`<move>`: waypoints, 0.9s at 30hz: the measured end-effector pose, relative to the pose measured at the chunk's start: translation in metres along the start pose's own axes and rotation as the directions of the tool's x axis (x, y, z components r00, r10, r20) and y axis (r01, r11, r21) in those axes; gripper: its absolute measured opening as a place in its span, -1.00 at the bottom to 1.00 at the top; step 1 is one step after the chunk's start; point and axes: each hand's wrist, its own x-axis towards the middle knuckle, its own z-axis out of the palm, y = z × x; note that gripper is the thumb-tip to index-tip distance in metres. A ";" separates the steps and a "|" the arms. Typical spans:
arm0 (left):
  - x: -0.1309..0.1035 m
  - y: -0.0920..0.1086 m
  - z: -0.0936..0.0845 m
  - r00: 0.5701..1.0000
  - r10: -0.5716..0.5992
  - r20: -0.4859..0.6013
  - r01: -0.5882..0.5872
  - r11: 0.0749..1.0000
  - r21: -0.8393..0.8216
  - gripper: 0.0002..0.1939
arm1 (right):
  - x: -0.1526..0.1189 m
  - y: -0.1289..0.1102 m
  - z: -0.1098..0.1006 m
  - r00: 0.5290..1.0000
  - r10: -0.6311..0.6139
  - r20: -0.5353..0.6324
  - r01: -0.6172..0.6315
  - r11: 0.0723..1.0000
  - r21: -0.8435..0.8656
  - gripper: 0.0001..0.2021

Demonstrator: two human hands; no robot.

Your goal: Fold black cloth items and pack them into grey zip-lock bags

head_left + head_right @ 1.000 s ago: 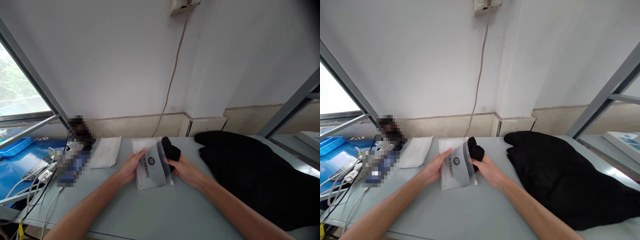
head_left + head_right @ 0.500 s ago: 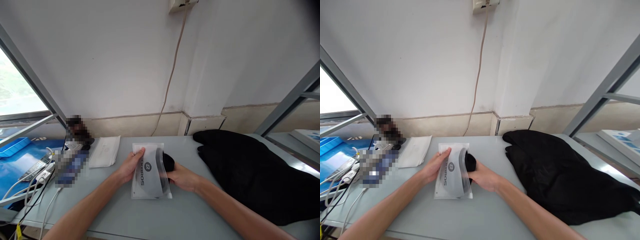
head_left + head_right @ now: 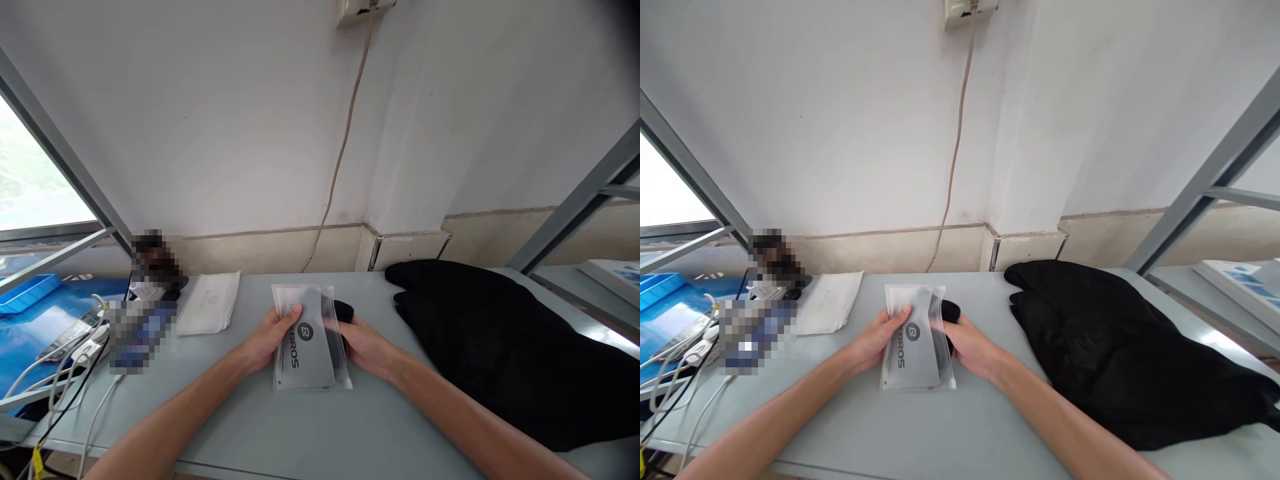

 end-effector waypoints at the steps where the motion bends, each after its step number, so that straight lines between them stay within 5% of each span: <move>1: -0.001 -0.001 0.000 1.000 -0.015 0.014 0.014 1.000 0.010 -0.45 | -0.002 0.000 -0.001 0.998 0.024 0.053 -0.021 0.998 -0.058 -0.69; 5: -0.004 -0.004 0.002 0.997 -0.039 0.070 0.035 0.997 0.063 -0.44 | -0.007 -0.001 -0.001 0.994 0.000 0.112 0.030 0.965 -0.262 -0.76; 9: 0.002 -0.006 0.002 0.998 0.059 -0.022 -0.058 0.998 0.035 -0.50 | -0.001 -0.003 0.002 0.972 -0.185 -0.147 0.132 0.941 -0.313 -0.82; 15: 0.008 -0.004 -0.001 0.960 0.168 -0.224 -0.174 0.985 -0.007 -0.49 | 0.004 -0.003 0.006 0.966 -0.201 -0.160 0.187 0.978 -0.096 -0.68; 21: -0.005 -0.002 0.004 0.999 -0.006 0.039 0.005 1.000 0.025 -0.42 | -0.007 -0.007 0.005 0.992 -0.051 0.115 0.069 0.985 -0.158 -0.79; 24: -0.006 -0.004 0.005 0.997 -0.020 0.077 0.018 0.999 0.027 -0.40 | -0.008 -0.007 0.004 0.986 -0.145 0.088 0.161 0.963 -0.215 -0.84; 27: -0.003 -0.006 0.005 0.999 0.040 -0.005 -0.040 0.999 -0.006 -0.39 | -0.004 -0.003 0.005 0.984 -0.176 0.012 0.176 0.973 -0.150 -0.77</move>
